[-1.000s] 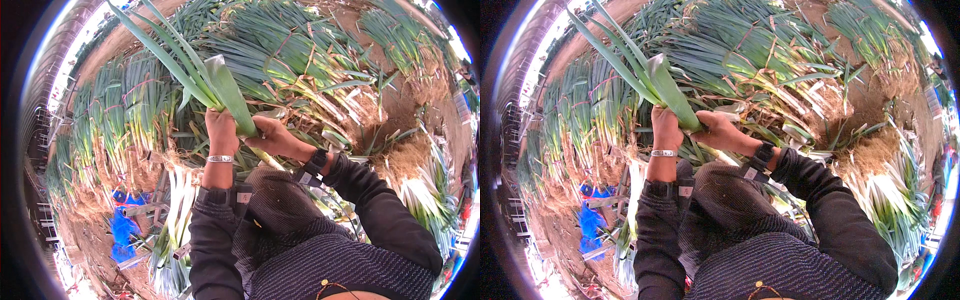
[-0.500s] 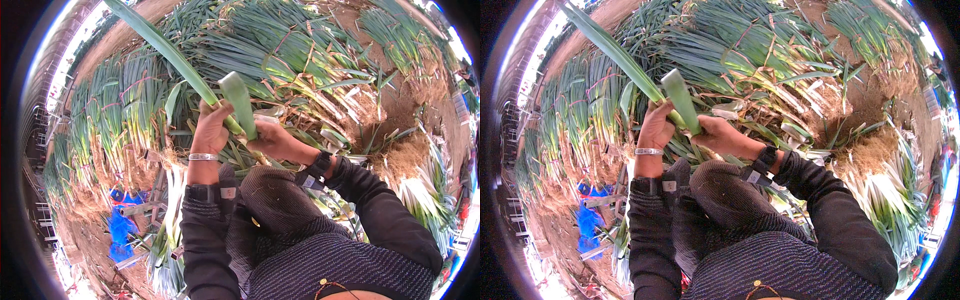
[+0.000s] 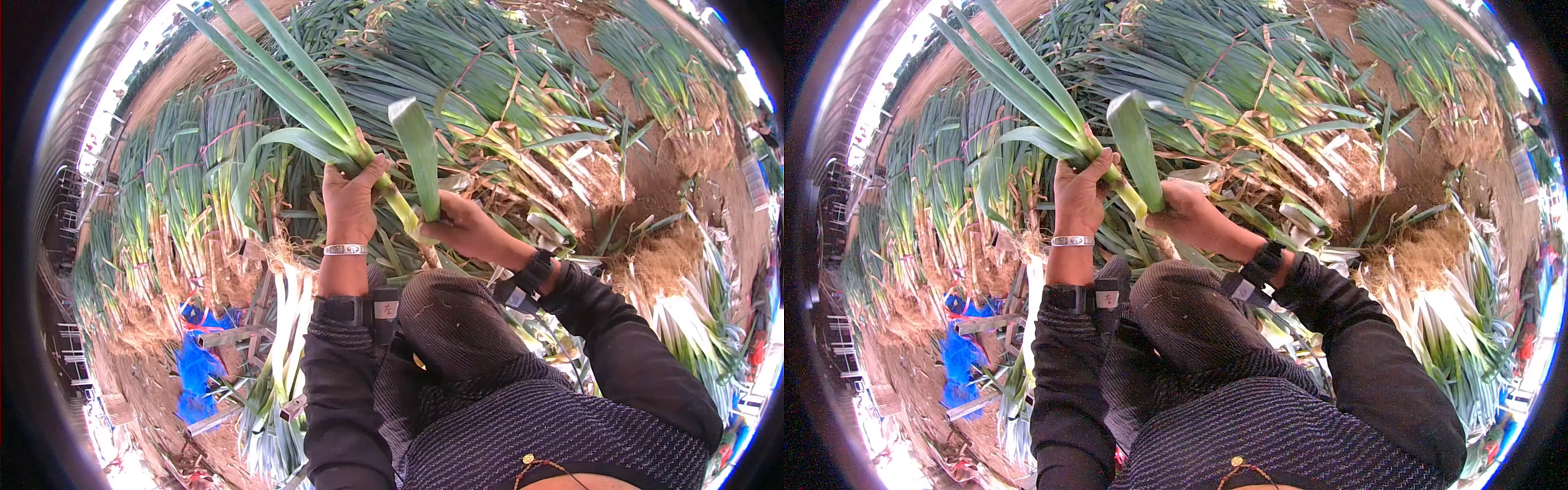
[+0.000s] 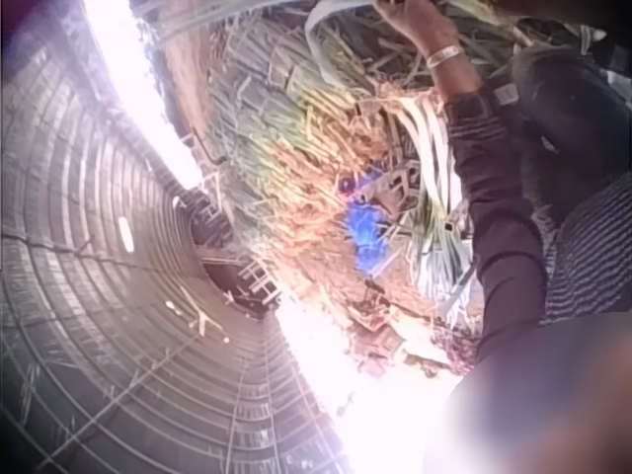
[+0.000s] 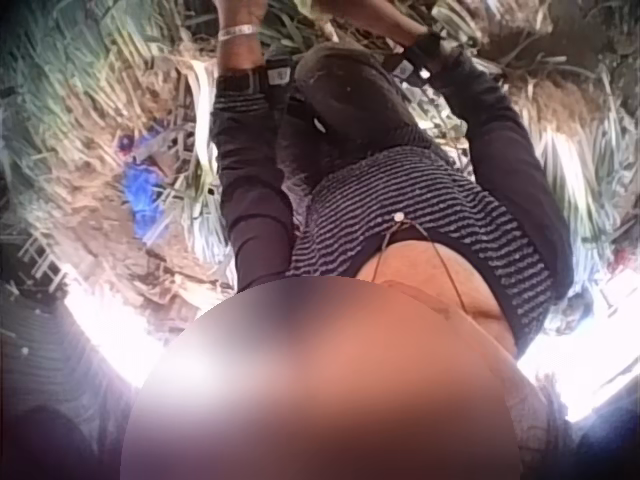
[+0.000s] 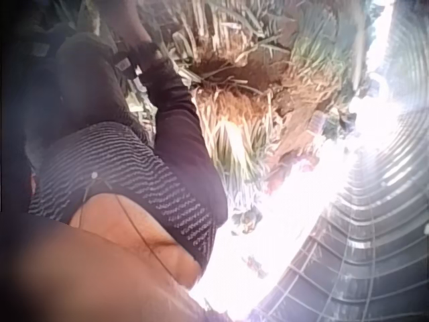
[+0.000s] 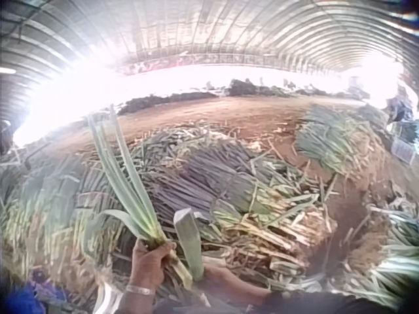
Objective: Cleaning and organizing harvested leeks by stripping outer leaves and placing them on a metal stand.
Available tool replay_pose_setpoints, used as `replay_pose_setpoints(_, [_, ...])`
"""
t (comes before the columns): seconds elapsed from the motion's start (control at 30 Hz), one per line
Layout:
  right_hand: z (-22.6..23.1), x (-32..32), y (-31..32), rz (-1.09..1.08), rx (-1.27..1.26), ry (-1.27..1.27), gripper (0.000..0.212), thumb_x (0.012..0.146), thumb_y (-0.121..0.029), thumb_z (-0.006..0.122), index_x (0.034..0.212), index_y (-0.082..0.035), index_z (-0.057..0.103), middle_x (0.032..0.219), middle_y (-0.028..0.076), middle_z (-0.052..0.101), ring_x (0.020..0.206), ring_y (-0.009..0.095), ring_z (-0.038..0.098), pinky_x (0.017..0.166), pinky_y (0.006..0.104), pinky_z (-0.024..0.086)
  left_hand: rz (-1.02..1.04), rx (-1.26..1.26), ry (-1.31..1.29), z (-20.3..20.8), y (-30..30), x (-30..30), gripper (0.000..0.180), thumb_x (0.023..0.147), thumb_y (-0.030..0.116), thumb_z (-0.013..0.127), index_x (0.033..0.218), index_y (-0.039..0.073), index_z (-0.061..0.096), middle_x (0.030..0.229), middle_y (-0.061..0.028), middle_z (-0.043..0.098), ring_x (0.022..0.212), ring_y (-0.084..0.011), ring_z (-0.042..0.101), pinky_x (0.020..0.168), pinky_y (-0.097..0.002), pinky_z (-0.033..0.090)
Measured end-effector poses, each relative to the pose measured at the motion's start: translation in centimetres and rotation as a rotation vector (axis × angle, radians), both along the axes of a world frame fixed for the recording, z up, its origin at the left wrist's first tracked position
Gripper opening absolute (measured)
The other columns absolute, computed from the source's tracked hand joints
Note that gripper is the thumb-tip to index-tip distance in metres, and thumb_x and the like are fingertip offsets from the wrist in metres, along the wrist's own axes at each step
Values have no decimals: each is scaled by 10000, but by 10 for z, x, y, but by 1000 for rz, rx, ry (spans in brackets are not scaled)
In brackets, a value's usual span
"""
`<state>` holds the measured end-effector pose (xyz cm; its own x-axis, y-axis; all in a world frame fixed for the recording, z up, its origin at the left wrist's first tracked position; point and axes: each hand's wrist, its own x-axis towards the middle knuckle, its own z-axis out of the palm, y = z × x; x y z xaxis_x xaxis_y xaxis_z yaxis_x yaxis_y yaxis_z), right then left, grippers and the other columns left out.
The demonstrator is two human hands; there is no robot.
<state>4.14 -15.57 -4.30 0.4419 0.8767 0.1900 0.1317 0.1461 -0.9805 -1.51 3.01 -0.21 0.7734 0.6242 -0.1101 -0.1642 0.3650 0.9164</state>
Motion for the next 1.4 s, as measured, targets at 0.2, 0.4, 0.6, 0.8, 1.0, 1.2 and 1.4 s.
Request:
replay_pose_setpoints(0.2, [14, -22, -27, 158, -8, 270, 372, 916, -39, 638, 1266, -17, 516, 1055, 32, 613, 1000, 93, 547, 914, 288, 448, 167, 32, 27, -1, 17, 3, 511, 820, -99, 673, 1270, 109, 551, 1006, -28, 624, 793, -162, 649, 646, -317, 553])
replay_pose_setpoints(0.4, [70, 6, -37, 129, 183, 642, 299, 908, -106, 653, 1180, -20, 562, 1011, 44, 629, 939, 113, 607, 826, 282, 491, 145, -8, 103, -11, 25, 3, 478, 827, -72, 682, 1242, 126, 552, 989, -21, 625, 835, -179, 665, 628, -339, 554])
replay_pose_setpoints(0.6, [26, 64, 20, -312, -356, -698, 485, 846, -215, 726, 1244, -13, 535, 1060, 173, 646, 885, 280, 663, 798, 365, 522, 145, -4, 142, -2, 18, 5, 528, 813, -95, 678, 1282, 104, 540, 1011, -40, 631, 811, -168, 662, 665, -297, 556])
replay_pose_setpoints(0.8, [14, 27, 56, -134, -49, -521, 520, 815, -167, 728, 1266, -64, 492, 1069, 129, 613, 938, 314, 631, 786, 397, 517, 136, -3, 31, -2, 16, 9, 550, 808, -132, 663, 1304, 54, 518, 1101, -54, 620, 847, -168, 652, 732, -296, 564])
replay_pose_setpoints(1.0, [9, 19, 68, -200, -15, -554, 399, 784, -113, 696, 1132, -52, 511, 1010, 153, 598, 946, 364, 607, 761, 437, 503, 156, -30, 37, 5, 7, 6, 552, 810, -139, 660, 1311, 37, 509, 1160, -67, 610, 914, -167, 644, 783, -290, 559])
replay_pose_setpoints(1.2, [8, 22, 77, -293, 154, -628, 242, 781, -96, 683, 969, -25, 549, 913, 163, 580, 877, 377, 592, 713, 443, 496, 151, 51, 11, 2, 7, 8, 552, 808, -138, 660, 1309, 35, 506, 1172, -66, 604, 940, -167, 638, 787, -292, 559])
replay_pose_setpoints(1.4, [14, 20, 68, -278, 147, -745, 192, 793, -96, 675, 895, -36, 524, 865, 144, 559, 825, 372, 584, 669, 458, 477, 228, 179, -30, -5, 6, 11, 475, 815, -90, 695, 1244, 54, 554, 1025, -47, 630, 798, -185, 668, 706, -294, 580])
